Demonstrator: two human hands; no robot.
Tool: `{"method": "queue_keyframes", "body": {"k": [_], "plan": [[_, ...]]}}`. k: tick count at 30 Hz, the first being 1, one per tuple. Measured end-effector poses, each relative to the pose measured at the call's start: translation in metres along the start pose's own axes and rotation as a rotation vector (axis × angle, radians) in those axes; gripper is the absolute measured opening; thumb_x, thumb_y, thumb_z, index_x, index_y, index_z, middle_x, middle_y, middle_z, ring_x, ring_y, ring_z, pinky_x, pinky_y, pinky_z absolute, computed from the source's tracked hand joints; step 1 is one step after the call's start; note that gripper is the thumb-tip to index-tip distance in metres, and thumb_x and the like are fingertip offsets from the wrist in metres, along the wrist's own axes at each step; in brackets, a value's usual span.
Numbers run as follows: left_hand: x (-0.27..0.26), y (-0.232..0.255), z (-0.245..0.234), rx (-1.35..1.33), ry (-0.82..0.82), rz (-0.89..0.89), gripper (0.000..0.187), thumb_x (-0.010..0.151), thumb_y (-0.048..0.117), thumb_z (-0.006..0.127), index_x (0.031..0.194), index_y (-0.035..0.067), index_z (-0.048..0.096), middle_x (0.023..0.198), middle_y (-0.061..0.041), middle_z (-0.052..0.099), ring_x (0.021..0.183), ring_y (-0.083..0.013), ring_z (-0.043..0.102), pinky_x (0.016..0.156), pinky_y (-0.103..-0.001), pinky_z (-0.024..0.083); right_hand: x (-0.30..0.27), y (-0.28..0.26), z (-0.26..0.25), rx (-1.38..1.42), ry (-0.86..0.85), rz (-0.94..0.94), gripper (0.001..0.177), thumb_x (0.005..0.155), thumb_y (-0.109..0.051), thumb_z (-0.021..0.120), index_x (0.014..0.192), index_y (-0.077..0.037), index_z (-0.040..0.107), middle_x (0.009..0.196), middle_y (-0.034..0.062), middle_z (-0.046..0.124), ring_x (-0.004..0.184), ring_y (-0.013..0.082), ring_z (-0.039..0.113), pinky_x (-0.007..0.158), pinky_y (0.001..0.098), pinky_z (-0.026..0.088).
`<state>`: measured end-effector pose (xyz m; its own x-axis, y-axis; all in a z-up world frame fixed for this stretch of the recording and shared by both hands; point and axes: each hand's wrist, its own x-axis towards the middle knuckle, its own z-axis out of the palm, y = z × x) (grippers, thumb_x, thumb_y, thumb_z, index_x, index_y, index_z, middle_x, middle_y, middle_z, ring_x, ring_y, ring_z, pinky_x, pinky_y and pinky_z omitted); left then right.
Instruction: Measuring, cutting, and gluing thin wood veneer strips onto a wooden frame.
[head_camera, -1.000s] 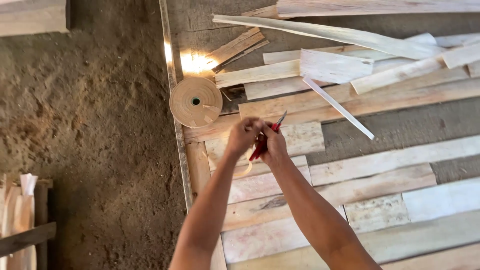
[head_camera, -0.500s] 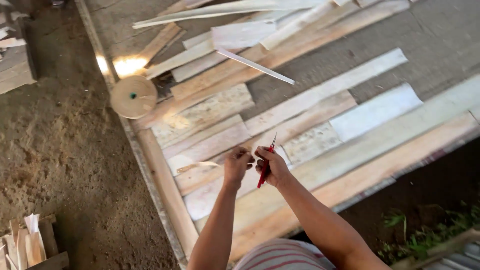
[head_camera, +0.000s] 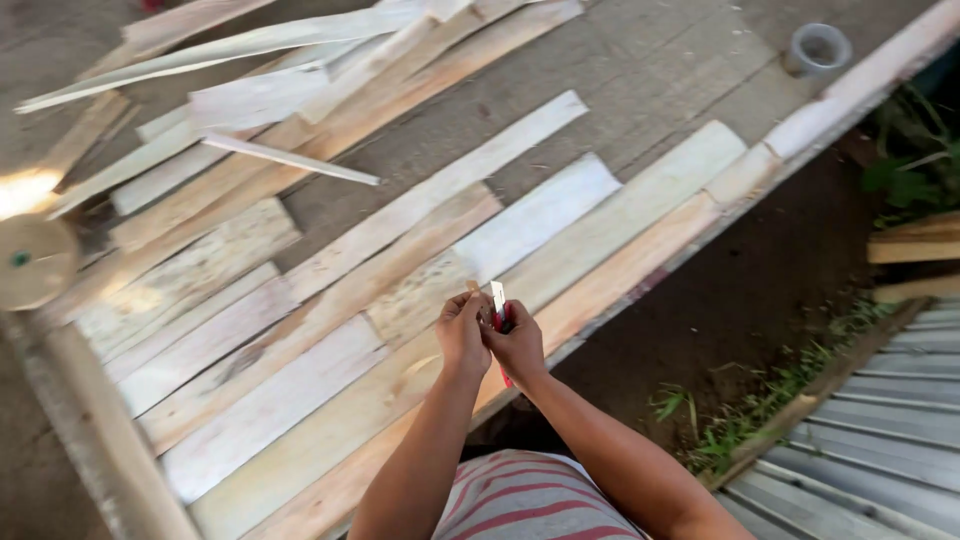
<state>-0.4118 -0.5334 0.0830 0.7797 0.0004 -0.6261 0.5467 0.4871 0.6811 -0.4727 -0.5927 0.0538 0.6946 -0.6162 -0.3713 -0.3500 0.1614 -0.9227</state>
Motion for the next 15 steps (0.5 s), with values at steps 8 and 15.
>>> {"method": "queue_keyframes", "body": {"k": [8, 15], "plan": [[-0.017, -0.063, 0.109, 0.064, -0.111, -0.108, 0.014, 0.094, 0.014, 0.069, 0.104, 0.010, 0.059, 0.083, -0.015, 0.075, 0.066, -0.0200, 0.068, 0.060, -0.028, 0.052, 0.047, -0.032, -0.109, -0.187, 0.168, 0.000, 0.029, 0.082, -0.031, 0.087, 0.082, -0.013, 0.063, 0.064, 0.0024, 0.060, 0.060, 0.0127, 0.060, 0.060, 0.0253, 0.050], [-0.018, -0.101, 0.171, 0.110, -0.272, -0.104, 0.028, 0.095, 0.019, 0.075, 0.116, 0.008, 0.061, 0.098, -0.013, 0.072, 0.081, -0.0245, 0.070, 0.065, -0.033, 0.053, 0.099, -0.070, -0.166, -0.029, 0.142, 0.013, 0.022, 0.077, -0.014, 0.087, 0.075, -0.007, 0.067, 0.057, 0.0042, 0.057, 0.047, 0.0130, 0.060, 0.048, 0.0238, 0.053]]}}
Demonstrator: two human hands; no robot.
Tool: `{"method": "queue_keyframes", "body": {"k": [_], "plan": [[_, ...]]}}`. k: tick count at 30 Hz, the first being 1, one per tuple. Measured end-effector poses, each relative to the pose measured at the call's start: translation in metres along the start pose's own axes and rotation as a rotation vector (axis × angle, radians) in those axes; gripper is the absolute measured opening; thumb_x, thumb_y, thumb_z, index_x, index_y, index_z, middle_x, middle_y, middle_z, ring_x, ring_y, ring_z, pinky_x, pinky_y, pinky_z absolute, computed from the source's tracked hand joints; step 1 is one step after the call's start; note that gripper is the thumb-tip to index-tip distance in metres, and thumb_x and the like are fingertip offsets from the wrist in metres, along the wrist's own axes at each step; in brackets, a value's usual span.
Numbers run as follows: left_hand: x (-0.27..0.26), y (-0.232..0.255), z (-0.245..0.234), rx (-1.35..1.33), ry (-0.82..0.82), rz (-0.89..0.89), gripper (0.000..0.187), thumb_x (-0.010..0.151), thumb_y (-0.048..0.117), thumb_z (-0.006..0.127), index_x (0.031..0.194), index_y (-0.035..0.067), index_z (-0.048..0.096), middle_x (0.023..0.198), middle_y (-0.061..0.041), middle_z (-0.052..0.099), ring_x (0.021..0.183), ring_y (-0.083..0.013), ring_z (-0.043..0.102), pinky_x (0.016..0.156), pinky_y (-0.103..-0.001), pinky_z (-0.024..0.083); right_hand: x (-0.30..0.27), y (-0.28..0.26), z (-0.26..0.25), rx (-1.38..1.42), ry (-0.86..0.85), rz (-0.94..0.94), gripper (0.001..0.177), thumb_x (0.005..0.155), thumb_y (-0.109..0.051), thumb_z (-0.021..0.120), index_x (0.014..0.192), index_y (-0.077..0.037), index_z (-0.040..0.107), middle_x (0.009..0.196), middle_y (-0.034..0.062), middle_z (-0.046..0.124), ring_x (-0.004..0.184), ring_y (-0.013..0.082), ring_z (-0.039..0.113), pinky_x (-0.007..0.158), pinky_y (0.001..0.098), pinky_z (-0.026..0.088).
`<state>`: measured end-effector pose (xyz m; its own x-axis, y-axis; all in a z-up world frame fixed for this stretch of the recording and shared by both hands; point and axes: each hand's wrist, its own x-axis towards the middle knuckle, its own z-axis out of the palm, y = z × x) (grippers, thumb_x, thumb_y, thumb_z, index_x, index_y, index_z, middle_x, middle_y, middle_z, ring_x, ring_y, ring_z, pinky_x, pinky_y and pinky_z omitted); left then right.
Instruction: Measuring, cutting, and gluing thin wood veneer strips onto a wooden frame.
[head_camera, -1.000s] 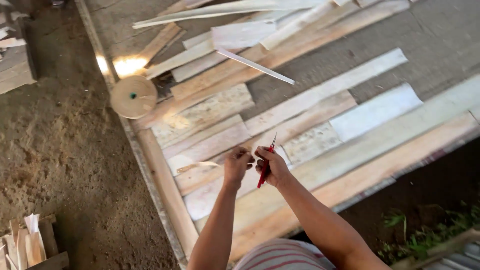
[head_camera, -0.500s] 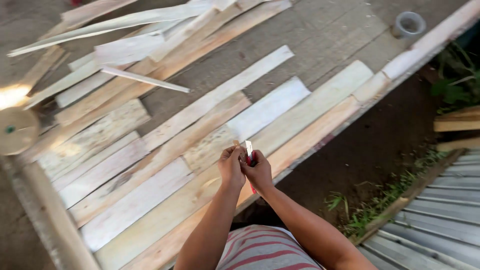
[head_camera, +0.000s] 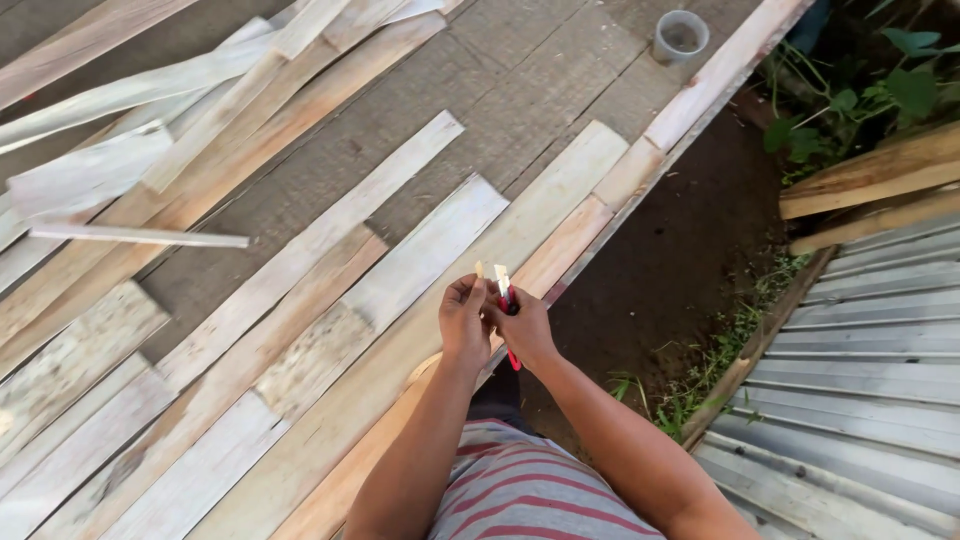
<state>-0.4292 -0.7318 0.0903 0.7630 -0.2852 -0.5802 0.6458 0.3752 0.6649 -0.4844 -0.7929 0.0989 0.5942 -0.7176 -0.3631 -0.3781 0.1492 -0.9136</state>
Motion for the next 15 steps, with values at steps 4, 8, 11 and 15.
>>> {"method": "queue_keyframes", "body": {"k": [4, 8, 11, 15], "plan": [[0.033, -0.028, 0.043, 0.015, -0.055, -0.023, 0.032, 0.094, 0.016, 0.076, 0.121, 0.004, 0.063, 0.104, -0.010, 0.069, 0.090, -0.0217, 0.068, 0.074, -0.033, 0.053, 0.068, 0.018, -0.035, 0.019, -0.017, 0.051, 0.018, 0.079, -0.013, 0.084, 0.076, -0.005, 0.067, 0.057, 0.0055, 0.057, 0.047, 0.0148, 0.062, 0.048, 0.0244, 0.055], [0.084, -0.057, 0.106, -0.085, -0.058, -0.100, 0.032, 0.092, 0.009, 0.077, 0.119, 0.011, 0.062, 0.097, -0.013, 0.074, 0.083, -0.0253, 0.073, 0.072, -0.034, 0.055, 0.141, 0.004, -0.078, 0.060, -0.074, 0.080, 0.018, 0.080, -0.009, 0.084, 0.082, -0.001, 0.069, 0.061, 0.0069, 0.057, 0.049, 0.0162, 0.062, 0.047, 0.0246, 0.055], [0.125, -0.077, 0.156, -0.098, -0.058, -0.103, 0.039, 0.092, 0.006, 0.077, 0.125, 0.012, 0.057, 0.096, -0.012, 0.074, 0.084, -0.0250, 0.074, 0.074, -0.033, 0.055, 0.185, -0.032, -0.111, 0.079, -0.081, 0.092, 0.022, 0.078, -0.009, 0.088, 0.082, 0.000, 0.068, 0.059, 0.0082, 0.057, 0.047, 0.0171, 0.062, 0.045, 0.0253, 0.055], [0.156, -0.077, 0.239, -0.050, -0.057, -0.095, 0.043, 0.092, 0.006, 0.076, 0.129, 0.009, 0.054, 0.101, -0.008, 0.072, 0.092, -0.0210, 0.074, 0.076, -0.030, 0.054, 0.228, -0.102, -0.151, 0.093, -0.059, 0.116, 0.030, 0.080, -0.012, 0.091, 0.083, 0.000, 0.063, 0.057, 0.0105, 0.057, 0.041, 0.0183, 0.061, 0.040, 0.0269, 0.053]]}}
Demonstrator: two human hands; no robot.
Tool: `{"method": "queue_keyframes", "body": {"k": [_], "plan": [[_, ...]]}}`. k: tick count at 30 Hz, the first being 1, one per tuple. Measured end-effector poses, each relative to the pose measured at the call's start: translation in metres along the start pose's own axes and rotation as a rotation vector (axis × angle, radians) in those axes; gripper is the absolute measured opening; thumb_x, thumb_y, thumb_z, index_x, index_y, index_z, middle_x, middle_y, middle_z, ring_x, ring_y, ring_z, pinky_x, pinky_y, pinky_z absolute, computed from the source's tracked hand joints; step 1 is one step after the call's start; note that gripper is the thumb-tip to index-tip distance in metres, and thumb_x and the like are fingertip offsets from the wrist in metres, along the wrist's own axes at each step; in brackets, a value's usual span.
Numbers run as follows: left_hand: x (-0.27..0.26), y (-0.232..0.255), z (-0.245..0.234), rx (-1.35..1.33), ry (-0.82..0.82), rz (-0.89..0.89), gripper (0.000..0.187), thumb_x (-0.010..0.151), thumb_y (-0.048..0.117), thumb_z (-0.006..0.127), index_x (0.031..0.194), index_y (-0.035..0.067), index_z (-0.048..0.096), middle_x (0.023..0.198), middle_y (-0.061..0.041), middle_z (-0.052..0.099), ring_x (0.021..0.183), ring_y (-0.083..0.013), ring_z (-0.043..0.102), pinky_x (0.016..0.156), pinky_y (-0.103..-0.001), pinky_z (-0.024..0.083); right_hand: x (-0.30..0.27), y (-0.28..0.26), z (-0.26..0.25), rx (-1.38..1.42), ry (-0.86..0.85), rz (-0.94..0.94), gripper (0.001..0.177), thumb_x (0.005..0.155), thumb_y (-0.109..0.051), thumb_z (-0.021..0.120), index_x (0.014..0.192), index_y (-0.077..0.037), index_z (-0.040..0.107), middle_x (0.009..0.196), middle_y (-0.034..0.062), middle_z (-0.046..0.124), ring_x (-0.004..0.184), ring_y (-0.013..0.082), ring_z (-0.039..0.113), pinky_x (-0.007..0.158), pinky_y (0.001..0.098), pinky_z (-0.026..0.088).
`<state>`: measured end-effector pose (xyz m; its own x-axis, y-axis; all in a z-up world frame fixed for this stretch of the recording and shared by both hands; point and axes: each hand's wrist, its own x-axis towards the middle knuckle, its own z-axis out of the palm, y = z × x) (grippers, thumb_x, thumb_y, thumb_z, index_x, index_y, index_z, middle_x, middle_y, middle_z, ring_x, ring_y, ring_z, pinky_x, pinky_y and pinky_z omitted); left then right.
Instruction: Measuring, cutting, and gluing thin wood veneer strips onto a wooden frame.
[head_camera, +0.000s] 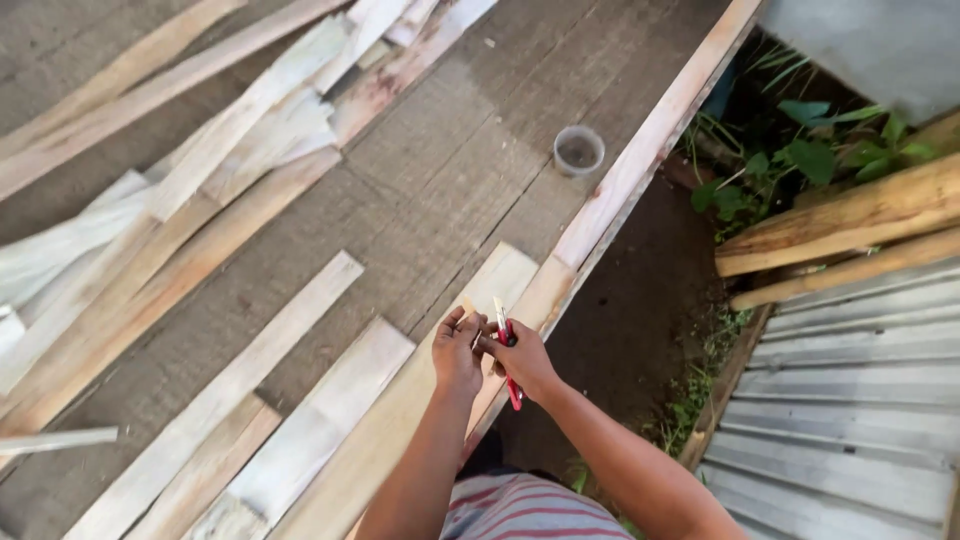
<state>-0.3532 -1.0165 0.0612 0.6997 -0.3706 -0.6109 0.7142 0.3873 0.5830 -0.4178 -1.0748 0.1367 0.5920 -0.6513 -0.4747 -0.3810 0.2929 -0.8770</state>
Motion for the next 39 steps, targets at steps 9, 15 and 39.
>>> {"method": "queue_keyframes", "body": {"k": [9, 15, 39], "plan": [[0.100, -0.037, 0.084, -0.030, 0.012, -0.020, 0.020, 0.092, 0.010, 0.078, 0.097, 0.018, 0.061, 0.088, -0.009, 0.071, 0.076, -0.0235, 0.071, 0.073, -0.036, 0.055, 0.101, -0.007, -0.081, 0.147, 0.055, -0.005, 0.033, 0.077, -0.017, 0.094, 0.090, 0.000, 0.069, 0.061, 0.0116, 0.062, 0.040, 0.0176, 0.058, 0.041, 0.0273, 0.049], [0.153, -0.072, 0.162, -0.040, 0.115, -0.058, 0.022, 0.089, 0.010, 0.081, 0.093, 0.020, 0.062, 0.085, 0.000, 0.068, 0.081, -0.0190, 0.070, 0.080, -0.038, 0.059, 0.229, 0.024, -0.152, 0.065, 0.052, -0.003, 0.033, 0.075, -0.021, 0.095, 0.091, -0.003, 0.073, 0.068, 0.0026, 0.053, 0.052, 0.0147, 0.055, 0.052, 0.0264, 0.049], [0.349, -0.196, 0.361, 0.172, 0.415, -0.011, 0.011, 0.096, 0.019, 0.065, 0.093, 0.023, 0.055, 0.098, 0.004, 0.057, 0.093, -0.0132, 0.056, 0.067, -0.027, 0.048, 0.470, -0.155, -0.324, -0.172, -0.315, 0.118, 0.019, 0.075, -0.020, 0.093, 0.082, -0.011, 0.077, 0.091, 0.0045, 0.066, 0.086, 0.0185, 0.065, 0.082, 0.0326, 0.053]]}}
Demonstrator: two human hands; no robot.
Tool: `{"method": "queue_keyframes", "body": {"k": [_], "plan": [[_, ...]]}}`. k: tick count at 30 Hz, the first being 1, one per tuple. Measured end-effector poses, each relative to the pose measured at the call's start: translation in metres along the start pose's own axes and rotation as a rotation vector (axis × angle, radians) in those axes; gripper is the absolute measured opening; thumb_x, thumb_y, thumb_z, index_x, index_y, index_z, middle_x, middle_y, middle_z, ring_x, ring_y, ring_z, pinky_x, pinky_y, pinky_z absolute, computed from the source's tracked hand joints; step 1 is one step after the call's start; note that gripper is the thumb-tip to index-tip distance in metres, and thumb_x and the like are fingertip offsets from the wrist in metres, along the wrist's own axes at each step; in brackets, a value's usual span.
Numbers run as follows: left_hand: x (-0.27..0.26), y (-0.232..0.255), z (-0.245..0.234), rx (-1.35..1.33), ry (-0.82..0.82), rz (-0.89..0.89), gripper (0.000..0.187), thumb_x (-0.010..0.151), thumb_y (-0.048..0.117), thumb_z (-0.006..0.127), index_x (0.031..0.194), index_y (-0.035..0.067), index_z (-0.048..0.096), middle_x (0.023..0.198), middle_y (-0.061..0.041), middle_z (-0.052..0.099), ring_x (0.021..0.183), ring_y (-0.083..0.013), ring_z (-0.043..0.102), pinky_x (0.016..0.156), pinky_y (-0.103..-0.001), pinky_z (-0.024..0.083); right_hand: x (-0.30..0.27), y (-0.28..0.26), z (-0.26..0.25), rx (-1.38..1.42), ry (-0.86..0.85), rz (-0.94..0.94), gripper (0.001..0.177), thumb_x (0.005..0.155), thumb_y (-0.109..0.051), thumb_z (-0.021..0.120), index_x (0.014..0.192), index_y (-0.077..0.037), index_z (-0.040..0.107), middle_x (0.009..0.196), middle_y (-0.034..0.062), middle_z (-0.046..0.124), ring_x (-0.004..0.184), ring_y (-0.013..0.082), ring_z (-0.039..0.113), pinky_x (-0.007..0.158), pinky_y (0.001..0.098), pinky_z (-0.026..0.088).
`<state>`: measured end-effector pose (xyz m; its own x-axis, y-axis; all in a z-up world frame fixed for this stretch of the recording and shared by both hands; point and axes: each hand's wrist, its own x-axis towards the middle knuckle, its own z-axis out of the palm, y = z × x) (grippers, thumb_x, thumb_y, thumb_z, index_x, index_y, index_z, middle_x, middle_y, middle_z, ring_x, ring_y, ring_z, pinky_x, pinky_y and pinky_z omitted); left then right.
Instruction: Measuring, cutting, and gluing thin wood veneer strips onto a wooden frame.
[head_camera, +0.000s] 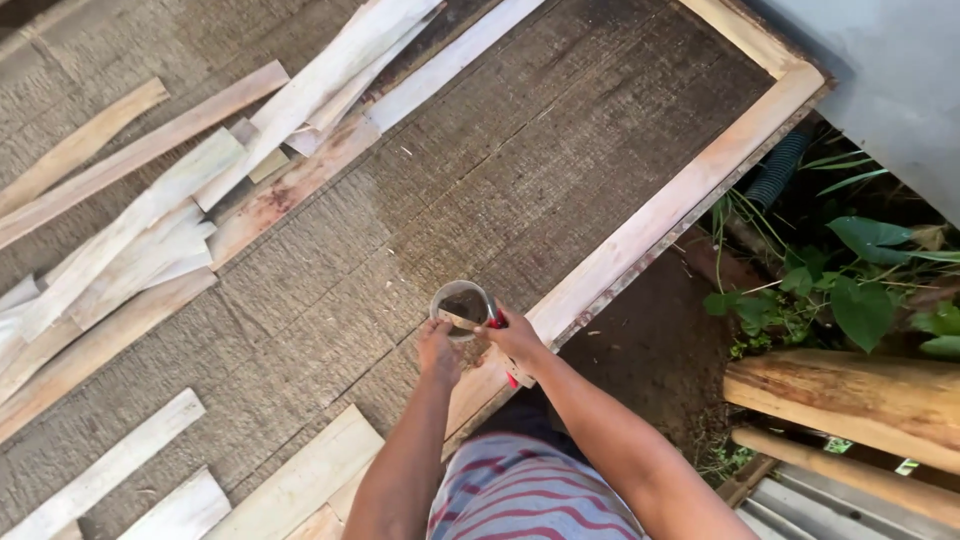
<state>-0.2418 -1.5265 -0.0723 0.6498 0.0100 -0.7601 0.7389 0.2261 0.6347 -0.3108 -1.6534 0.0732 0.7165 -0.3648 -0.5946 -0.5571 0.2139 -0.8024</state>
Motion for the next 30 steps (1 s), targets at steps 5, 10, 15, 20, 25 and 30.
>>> {"method": "queue_keyframes", "body": {"k": [5, 10, 15, 20, 25, 30], "plan": [[0.009, -0.019, 0.044, -0.130, 0.035, 0.013, 0.010, 0.096, 0.015, 0.064, 0.094, 0.019, 0.055, 0.097, -0.005, 0.063, 0.089, -0.0199, 0.063, 0.066, -0.034, 0.056, 0.064, 0.042, -0.042, -0.088, -0.071, -0.059, 0.021, 0.072, -0.024, 0.093, 0.082, -0.012, 0.078, 0.089, 0.0041, 0.064, 0.079, 0.0173, 0.060, 0.075, 0.0296, 0.050], [0.000, -0.024, 0.142, -0.225, 0.034, -0.013, 0.016, 0.093, 0.015, 0.071, 0.096, 0.017, 0.055, 0.104, -0.006, 0.062, 0.097, -0.0251, 0.062, 0.076, -0.046, 0.059, 0.106, 0.010, -0.123, 0.028, -0.015, -0.079, 0.019, 0.077, -0.016, 0.091, 0.084, -0.007, 0.076, 0.074, 0.0013, 0.053, 0.067, 0.0133, 0.050, 0.063, 0.0250, 0.042], [0.001, -0.028, 0.275, -0.223, -0.021, -0.032, 0.012, 0.096, 0.014, 0.067, 0.099, 0.016, 0.055, 0.110, -0.007, 0.063, 0.100, -0.0263, 0.065, 0.078, -0.043, 0.059, 0.141, -0.053, -0.223, 0.051, 0.051, 0.027, 0.011, 0.081, -0.013, 0.082, 0.082, -0.011, 0.071, 0.073, 0.0035, 0.056, 0.068, 0.0169, 0.057, 0.066, 0.0299, 0.046], [-0.011, -0.021, 0.385, -0.286, -0.057, -0.097, 0.011, 0.097, 0.012, 0.065, 0.100, 0.014, 0.054, 0.118, -0.012, 0.063, 0.106, -0.0341, 0.067, 0.082, -0.053, 0.062, 0.188, -0.092, -0.312, 0.064, 0.107, 0.051, 0.016, 0.079, -0.012, 0.085, 0.083, -0.010, 0.070, 0.075, 0.0036, 0.054, 0.069, 0.0164, 0.056, 0.065, 0.0293, 0.045], [0.004, -0.031, 0.440, -0.244, -0.047, -0.087, 0.012, 0.095, 0.013, 0.067, 0.099, 0.014, 0.056, 0.128, -0.005, 0.062, 0.116, -0.0263, 0.062, 0.089, -0.050, 0.057, 0.222, -0.099, -0.362, 0.171, 0.090, 0.080, 0.020, 0.077, -0.009, 0.089, 0.082, -0.009, 0.069, 0.074, 0.0033, 0.054, 0.065, 0.0135, 0.058, 0.062, 0.0262, 0.049], [0.018, -0.015, 0.495, -0.230, -0.008, -0.050, 0.011, 0.093, 0.012, 0.069, 0.099, 0.012, 0.060, 0.137, 0.002, 0.060, 0.123, -0.0238, 0.057, 0.090, -0.054, 0.057, 0.279, -0.116, -0.398, 0.276, 0.037, 0.077, 0.023, 0.077, -0.005, 0.088, 0.081, -0.007, 0.066, 0.074, 0.0004, 0.050, 0.062, 0.0074, 0.056, 0.062, 0.0186, 0.050]]}}
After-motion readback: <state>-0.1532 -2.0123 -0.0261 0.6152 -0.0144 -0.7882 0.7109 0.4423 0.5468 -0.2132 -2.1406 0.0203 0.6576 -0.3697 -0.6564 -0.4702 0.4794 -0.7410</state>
